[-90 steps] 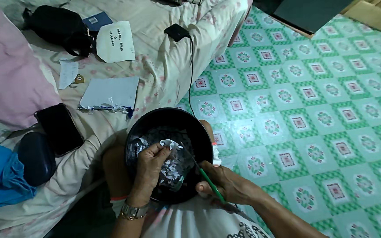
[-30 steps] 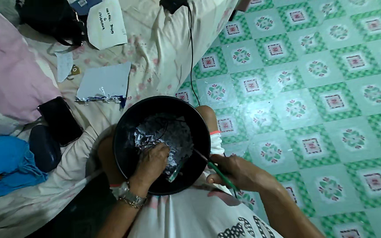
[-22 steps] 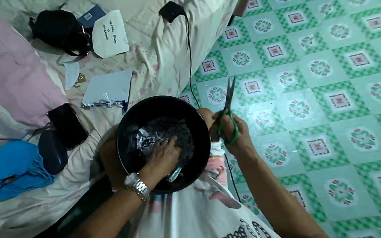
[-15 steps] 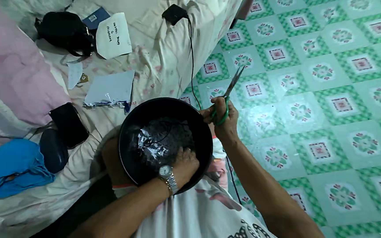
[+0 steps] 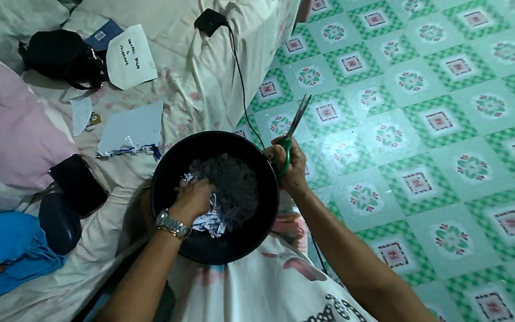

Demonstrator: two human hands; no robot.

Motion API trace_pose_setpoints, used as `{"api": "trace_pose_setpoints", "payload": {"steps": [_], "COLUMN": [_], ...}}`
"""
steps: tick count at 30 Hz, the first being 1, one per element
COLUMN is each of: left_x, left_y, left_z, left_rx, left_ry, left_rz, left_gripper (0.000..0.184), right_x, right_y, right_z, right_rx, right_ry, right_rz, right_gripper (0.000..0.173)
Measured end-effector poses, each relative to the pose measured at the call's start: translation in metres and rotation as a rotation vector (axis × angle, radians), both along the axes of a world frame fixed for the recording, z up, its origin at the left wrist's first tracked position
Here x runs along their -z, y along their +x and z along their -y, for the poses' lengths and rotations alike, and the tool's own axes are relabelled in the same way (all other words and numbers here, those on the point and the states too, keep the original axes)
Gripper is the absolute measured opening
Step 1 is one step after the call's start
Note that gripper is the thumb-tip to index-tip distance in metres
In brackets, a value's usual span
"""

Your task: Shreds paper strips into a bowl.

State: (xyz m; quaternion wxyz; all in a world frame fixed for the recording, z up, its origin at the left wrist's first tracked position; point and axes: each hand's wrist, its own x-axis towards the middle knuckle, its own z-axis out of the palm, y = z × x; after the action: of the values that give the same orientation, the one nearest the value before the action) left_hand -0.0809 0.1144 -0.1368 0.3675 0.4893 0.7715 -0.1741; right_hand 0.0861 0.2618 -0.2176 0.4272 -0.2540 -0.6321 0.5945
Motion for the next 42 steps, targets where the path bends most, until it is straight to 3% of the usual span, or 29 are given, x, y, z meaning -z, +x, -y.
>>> {"api": "trace_pose_setpoints", "payload": {"steps": [2, 4, 6, 9, 12, 14, 17, 22, 26, 28, 32, 36, 37, 39, 40, 42], "left_x": [-0.003, 0.001, 0.001, -0.008, -0.001, 0.015, 0.036, 0.017, 0.013, 0.006, -0.01, -0.006, -0.007, -0.007, -0.009, -0.019], "left_y": [0.009, 0.024, 0.049, 0.088, 0.101, 0.094, 0.08, 0.057, 0.012, -0.009, -0.023, -0.013, -0.006, 0.005, 0.01, 0.021], "left_z": [0.001, 0.006, 0.002, -0.008, -0.017, -0.016, -0.009, -0.034, -0.038, -0.033, -0.02, -0.002, 0.005, 0.016, 0.019, 0.023], "left_rx": [0.02, 0.04, 0.077, 0.132, 0.066, -0.014, -0.11, -0.217, -0.267, -0.278, -0.433, -0.399, -0.359, -0.24, -0.188, -0.115], "left_ry": [0.047, 0.223, 0.237, -0.032, -0.281, -0.275, -0.084, 0.015, 0.235, 0.285, 0.181, 0.316, 0.418, 0.515, 0.482, 0.19], "left_rz": [0.014, -0.001, 0.025, 0.121, 0.102, 0.117, 0.169, 0.236, 0.246, 0.271, 0.324, 0.158, 0.085, -0.039, -0.047, 0.001], "left_gripper": [0.034, 0.028, 0.025, 0.03, 0.039, 0.042, 0.041, 0.03, 0.024, 0.028, 0.036, 0.062, 0.06, 0.038, 0.026, 0.022], "right_x": [0.004, 0.007, 0.01, 0.006, 0.004, 0.006, 0.009, 0.011, 0.012, 0.013, 0.013, 0.011, 0.012, 0.013, 0.013, 0.013], "right_y": [0.001, -0.002, -0.006, -0.001, 0.002, 0.003, 0.004, -0.005, -0.012, -0.012, -0.012, -0.013, -0.013, -0.013, -0.013, -0.013], "right_z": [0.0, 0.001, 0.001, 0.002, 0.004, 0.005, 0.004, 0.0, -0.001, -0.001, -0.002, -0.002, -0.003, -0.004, -0.004, -0.004], "right_rx": [-0.008, -0.02, -0.015, -0.007, -0.019, -0.024, -0.026, -0.001, -0.004, -0.005, -0.011, -0.012, -0.012, -0.008, -0.009, -0.01], "right_ry": [0.013, 0.024, 0.084, 0.187, 0.189, 0.169, 0.151, 0.119, 0.105, 0.093, 0.092, 0.092, 0.104, 0.129, 0.131, 0.119], "right_rz": [-0.028, -0.06, -0.041, 0.161, 0.188, 0.164, 0.172, 0.137, 0.129, 0.109, 0.074, 0.099, 0.108, 0.118, 0.123, 0.124], "right_gripper": [0.018, 0.015, 0.018, 0.033, 0.033, 0.032, 0.033, 0.027, 0.025, 0.024, 0.022, 0.02, 0.02, 0.021, 0.021, 0.022]}}
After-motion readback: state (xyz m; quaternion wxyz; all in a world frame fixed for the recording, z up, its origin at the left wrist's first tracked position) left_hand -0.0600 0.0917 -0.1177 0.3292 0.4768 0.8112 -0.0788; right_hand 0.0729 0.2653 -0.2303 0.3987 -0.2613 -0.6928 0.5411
